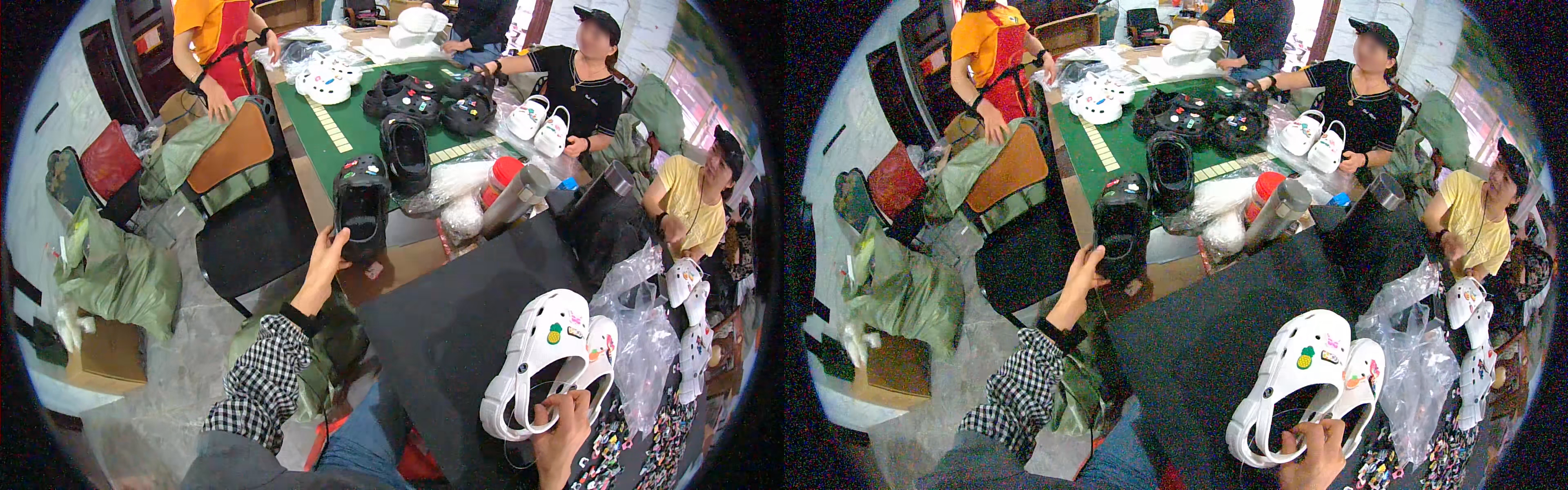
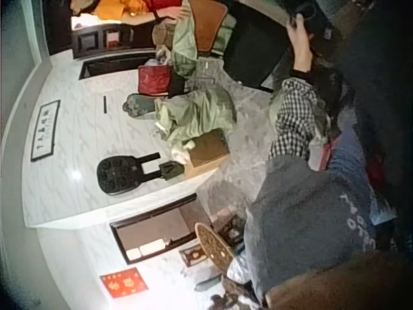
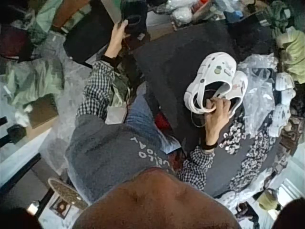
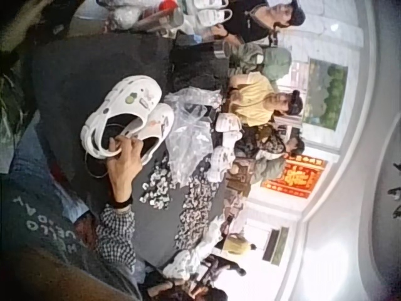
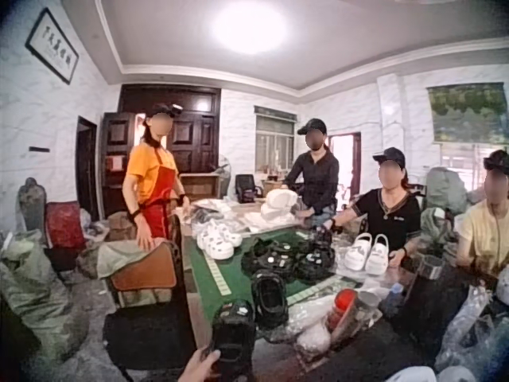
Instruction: Attaching decorative charms and pins to foam clogs in a workshop environment.
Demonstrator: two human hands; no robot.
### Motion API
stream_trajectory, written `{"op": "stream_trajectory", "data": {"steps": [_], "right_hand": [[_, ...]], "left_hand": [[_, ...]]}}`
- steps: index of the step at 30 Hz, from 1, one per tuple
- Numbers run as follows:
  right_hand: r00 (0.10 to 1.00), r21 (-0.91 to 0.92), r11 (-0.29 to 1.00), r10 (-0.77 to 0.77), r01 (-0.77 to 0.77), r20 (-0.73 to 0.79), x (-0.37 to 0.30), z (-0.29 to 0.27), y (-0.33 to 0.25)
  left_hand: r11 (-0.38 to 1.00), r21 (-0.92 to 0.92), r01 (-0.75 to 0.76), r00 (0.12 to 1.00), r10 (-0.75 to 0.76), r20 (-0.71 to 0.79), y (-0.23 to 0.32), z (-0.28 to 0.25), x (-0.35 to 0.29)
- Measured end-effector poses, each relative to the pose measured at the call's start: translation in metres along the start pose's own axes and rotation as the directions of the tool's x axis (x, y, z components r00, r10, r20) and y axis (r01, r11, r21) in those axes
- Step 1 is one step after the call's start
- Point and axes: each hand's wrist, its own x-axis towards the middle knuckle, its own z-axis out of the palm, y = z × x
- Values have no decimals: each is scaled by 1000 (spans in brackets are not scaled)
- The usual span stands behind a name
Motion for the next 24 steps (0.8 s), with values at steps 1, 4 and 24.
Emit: {"op": "stream_trajectory", "data": {"steps": [1, 4, 24], "right_hand": [[1000, -1, 1000, -5, 5, -2, 0, 0, 0], [1000, -13, 1000, -20, 20, -8, 1, 0, 0], [1000, -57, 998, -7, 8, 28, 0, -2, -2]], "left_hand": [[1000, -5, -21, 1000, 21, -18, 2, -1, 4], [1000, 2, -29, 1000, 29, -10, 0, -3, 19], [860, 387, -333, 906, 405, -121, -29, 24, 65]]}}
